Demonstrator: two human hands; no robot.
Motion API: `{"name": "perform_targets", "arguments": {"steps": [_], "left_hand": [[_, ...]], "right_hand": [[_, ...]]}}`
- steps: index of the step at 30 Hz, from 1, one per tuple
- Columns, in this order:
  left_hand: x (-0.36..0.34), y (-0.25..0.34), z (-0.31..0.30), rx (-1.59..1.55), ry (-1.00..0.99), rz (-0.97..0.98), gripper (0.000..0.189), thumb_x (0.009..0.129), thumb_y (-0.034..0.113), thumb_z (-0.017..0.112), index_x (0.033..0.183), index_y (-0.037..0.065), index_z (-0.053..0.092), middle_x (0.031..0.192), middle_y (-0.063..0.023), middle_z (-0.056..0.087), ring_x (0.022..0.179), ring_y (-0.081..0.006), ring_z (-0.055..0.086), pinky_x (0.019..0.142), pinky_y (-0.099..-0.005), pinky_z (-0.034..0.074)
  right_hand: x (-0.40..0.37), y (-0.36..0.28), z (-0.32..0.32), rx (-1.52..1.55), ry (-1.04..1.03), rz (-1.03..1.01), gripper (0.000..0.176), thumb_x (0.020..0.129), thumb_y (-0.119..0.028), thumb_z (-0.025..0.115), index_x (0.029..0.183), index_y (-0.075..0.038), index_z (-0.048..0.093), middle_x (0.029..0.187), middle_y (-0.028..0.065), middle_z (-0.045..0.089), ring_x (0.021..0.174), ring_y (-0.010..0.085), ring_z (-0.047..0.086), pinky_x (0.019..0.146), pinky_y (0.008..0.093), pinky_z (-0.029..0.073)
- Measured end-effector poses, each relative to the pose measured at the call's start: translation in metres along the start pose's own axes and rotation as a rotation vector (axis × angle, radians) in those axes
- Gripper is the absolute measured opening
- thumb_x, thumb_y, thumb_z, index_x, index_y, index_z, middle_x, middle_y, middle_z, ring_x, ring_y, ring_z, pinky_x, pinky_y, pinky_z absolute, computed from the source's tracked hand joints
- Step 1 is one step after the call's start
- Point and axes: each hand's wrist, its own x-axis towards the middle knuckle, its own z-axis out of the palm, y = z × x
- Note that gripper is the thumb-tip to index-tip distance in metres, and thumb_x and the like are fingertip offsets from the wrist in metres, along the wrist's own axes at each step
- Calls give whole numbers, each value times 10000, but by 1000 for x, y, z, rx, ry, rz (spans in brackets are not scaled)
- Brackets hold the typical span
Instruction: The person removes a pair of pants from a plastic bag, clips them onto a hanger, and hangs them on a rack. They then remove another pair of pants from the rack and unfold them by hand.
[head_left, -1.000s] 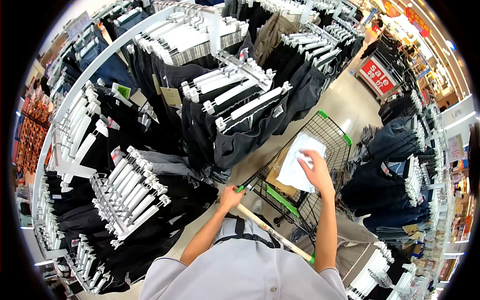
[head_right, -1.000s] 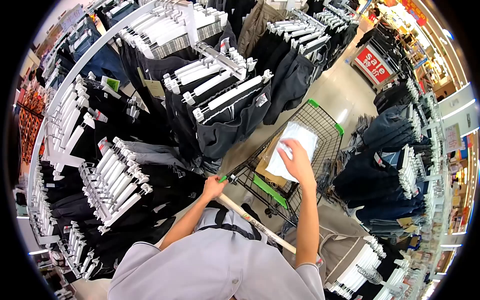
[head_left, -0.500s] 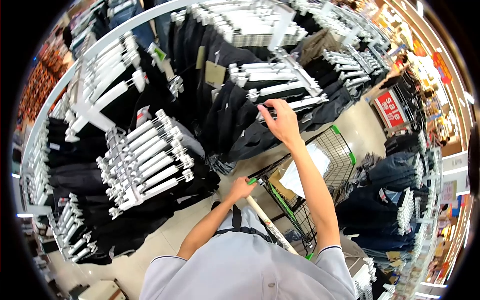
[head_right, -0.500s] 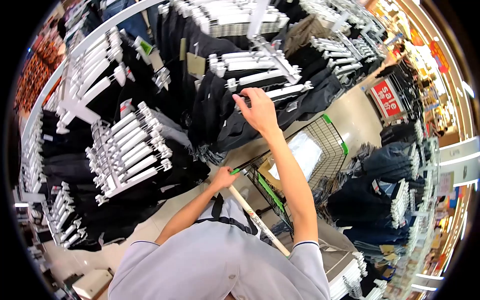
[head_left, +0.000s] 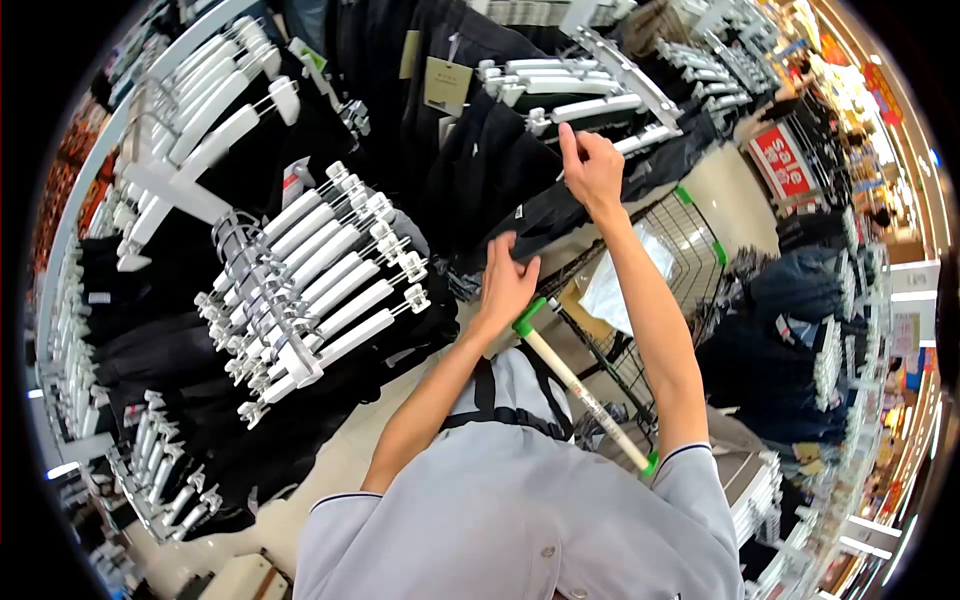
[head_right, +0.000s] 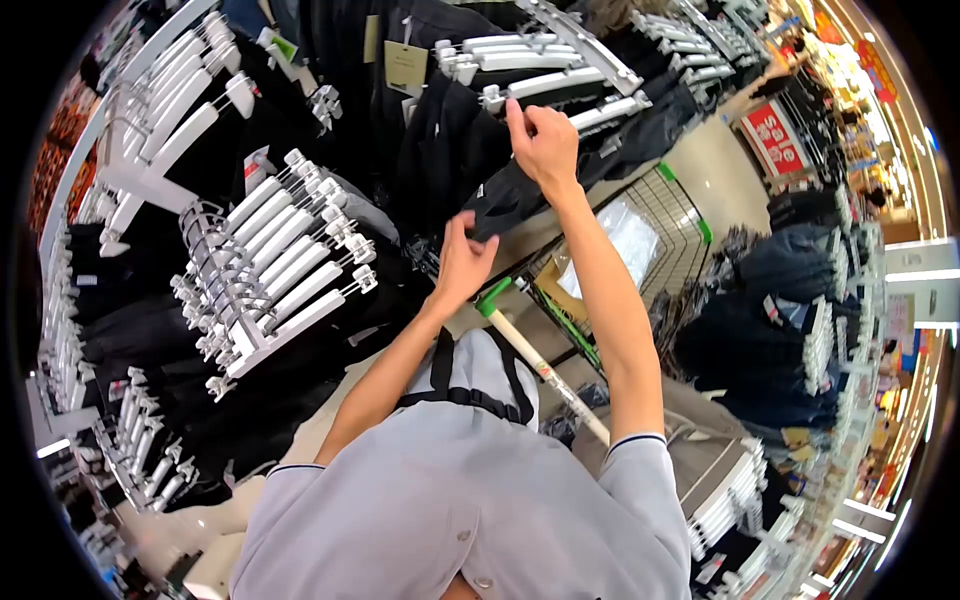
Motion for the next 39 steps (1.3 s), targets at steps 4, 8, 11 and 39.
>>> {"name": "perform_targets", "arguments": {"steps": [4,8,11,39], "left_hand": [[41,49,0,-30,9,205,650,871,96,800,1406,-22,449,1303,-195,549,652,-174,671,599,-294,542],[81,64,-2,52,-136,189,527,867,195,816,1274,-40,577,1193,-192,681,680,-202,705,690,-345,565],[100,60,-3,49,-206,145,441,869,214,810,1186,-50,654,1084,-166,756,736,-210,732,734,-335,573],[89,62,23,-189,-31,-26,306,931,209,762,1106,-34,700,777,-177,753,756,-214,772,709,-324,554]], "right_hand": [[2,-7,-9,15,-5,50,454,955,-293,713,614,-18,593,597,147,552,587,347,580,565,447,438],[8,-9,-10,-28,-99,44,531,994,-392,633,623,-14,659,586,151,587,598,357,607,566,443,457],[10,-8,-8,-32,-155,29,566,1011,-425,599,640,-3,668,604,163,608,611,372,618,586,455,475],[14,3,3,178,-6,-159,393,872,-95,755,572,-28,510,547,101,481,506,283,488,490,393,384]]}}
